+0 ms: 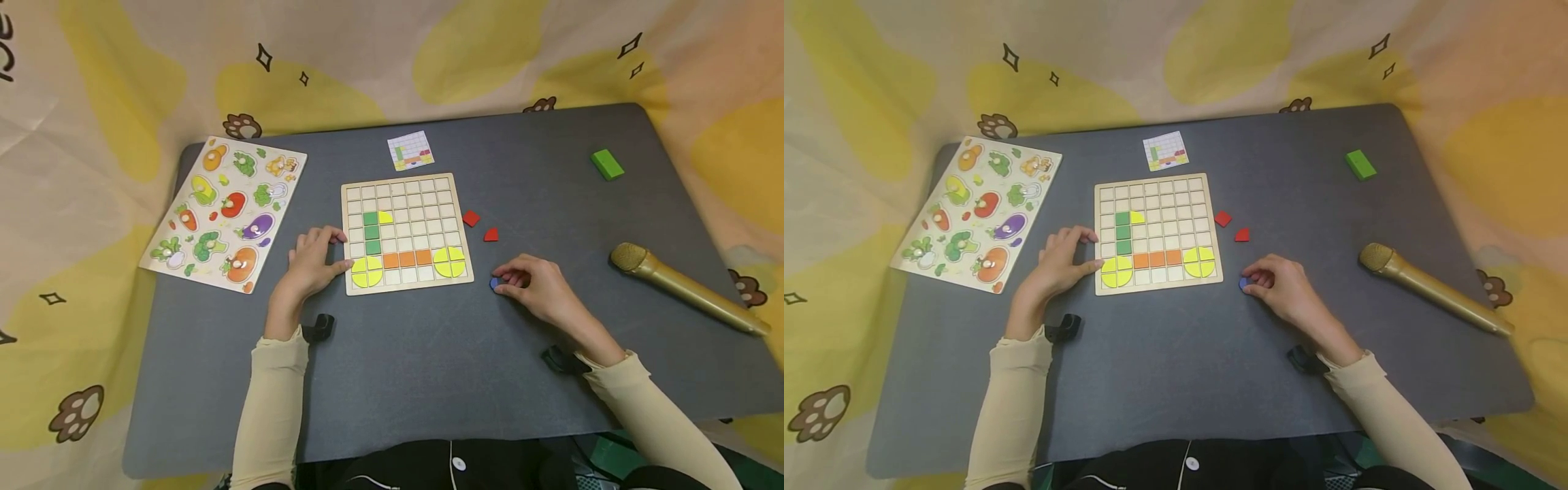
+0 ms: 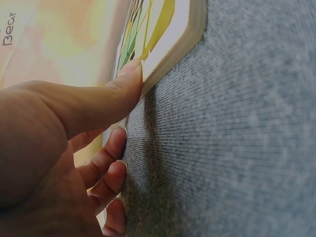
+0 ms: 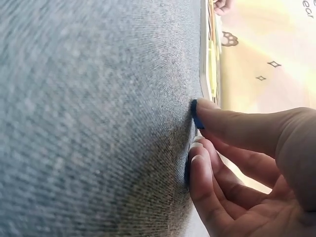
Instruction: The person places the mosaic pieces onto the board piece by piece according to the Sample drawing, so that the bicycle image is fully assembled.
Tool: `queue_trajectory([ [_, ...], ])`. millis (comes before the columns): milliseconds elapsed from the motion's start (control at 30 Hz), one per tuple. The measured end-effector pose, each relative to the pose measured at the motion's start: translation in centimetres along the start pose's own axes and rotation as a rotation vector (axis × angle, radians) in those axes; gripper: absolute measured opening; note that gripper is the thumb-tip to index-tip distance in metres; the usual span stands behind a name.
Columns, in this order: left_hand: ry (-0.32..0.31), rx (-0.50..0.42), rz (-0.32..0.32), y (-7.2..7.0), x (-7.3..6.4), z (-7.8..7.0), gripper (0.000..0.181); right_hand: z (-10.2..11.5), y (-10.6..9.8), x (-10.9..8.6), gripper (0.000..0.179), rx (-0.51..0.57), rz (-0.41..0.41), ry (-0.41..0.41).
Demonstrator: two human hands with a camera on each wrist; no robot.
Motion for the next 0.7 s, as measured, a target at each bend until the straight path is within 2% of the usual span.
queue_trajectory([
  [367, 0.010, -0.002, -0.002, 0.0, 0.0, 0.0, 0.044, 0.9, 0.1, 0.1, 0.013, -0.012, 0.047, -0.012],
  [500, 0.015, -0.004, -0.003, 0.0, 0.0, 0.1, 0.044, 1.9, 0.8, 0.5, 0.013, -0.014, 0.050, -0.068],
  [700, 0.018, -0.006, -0.004, 0.0, 0.1, 0.1, 0.044, 5.0, 1.6, 1.8, 0.013, 0.022, -0.006, -0.180],
])
Point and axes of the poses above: each hand's wrist, its own x-axis towards the middle knuckle, its own y-axis out of the palm, z = x × y, the point moved 10 cm from there along x, towards the middle knuckle, and after that the axes turned 11 degrees about -x, right-handed, at the moved point
